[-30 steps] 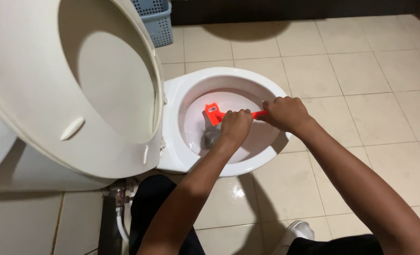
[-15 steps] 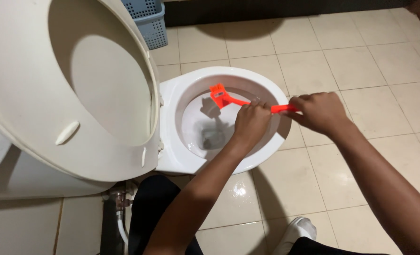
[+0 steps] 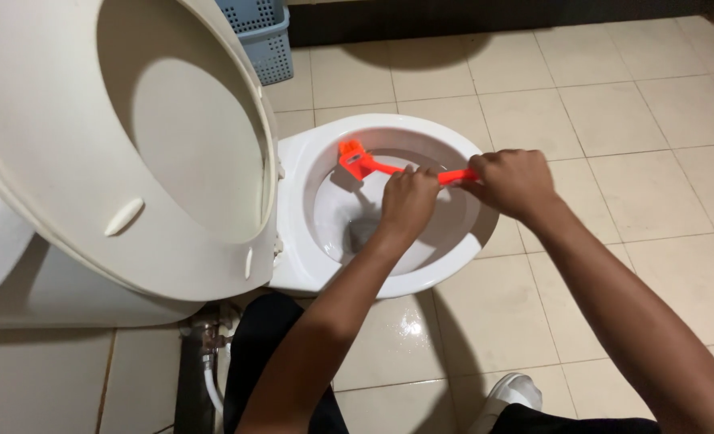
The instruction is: The person uses a red toilet brush to scrub the inside of a white toilet bowl. They scrub the rim, the sides, and the water surface, moving the brush in circular and back-and-forth motions.
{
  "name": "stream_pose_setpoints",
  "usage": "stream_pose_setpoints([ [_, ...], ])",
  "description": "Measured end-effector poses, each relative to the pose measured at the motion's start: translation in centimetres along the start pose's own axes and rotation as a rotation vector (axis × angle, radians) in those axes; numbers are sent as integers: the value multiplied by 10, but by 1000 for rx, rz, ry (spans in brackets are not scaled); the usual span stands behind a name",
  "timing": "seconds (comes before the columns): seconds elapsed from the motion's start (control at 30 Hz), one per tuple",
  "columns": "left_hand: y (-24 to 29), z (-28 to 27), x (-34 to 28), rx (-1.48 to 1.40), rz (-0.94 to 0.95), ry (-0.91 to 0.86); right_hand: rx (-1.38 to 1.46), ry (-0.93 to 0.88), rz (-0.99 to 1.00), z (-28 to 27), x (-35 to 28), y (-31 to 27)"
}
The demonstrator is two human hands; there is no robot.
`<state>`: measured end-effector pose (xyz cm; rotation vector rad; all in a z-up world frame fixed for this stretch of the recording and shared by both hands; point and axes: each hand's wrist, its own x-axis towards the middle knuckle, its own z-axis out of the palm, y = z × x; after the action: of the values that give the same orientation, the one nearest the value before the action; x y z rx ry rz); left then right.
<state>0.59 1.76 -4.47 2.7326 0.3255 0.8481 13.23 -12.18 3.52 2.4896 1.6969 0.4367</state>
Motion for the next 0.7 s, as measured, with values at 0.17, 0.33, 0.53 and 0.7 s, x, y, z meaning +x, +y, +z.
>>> stream_pose_setpoints([
  [0.17,0,2,-4,36,-13,-17,-40,-39,-3,5,-1,-3],
  [0.33,20,26,10,65,50,-9,-23,35,44,-3,-26,15],
  [0.53,71,22,27,-7,149,-49,-47,-3,161,-20,-70,44],
  [0.7,89,28,25,4,205,-62,-89,-57,238,-37,-94,46],
])
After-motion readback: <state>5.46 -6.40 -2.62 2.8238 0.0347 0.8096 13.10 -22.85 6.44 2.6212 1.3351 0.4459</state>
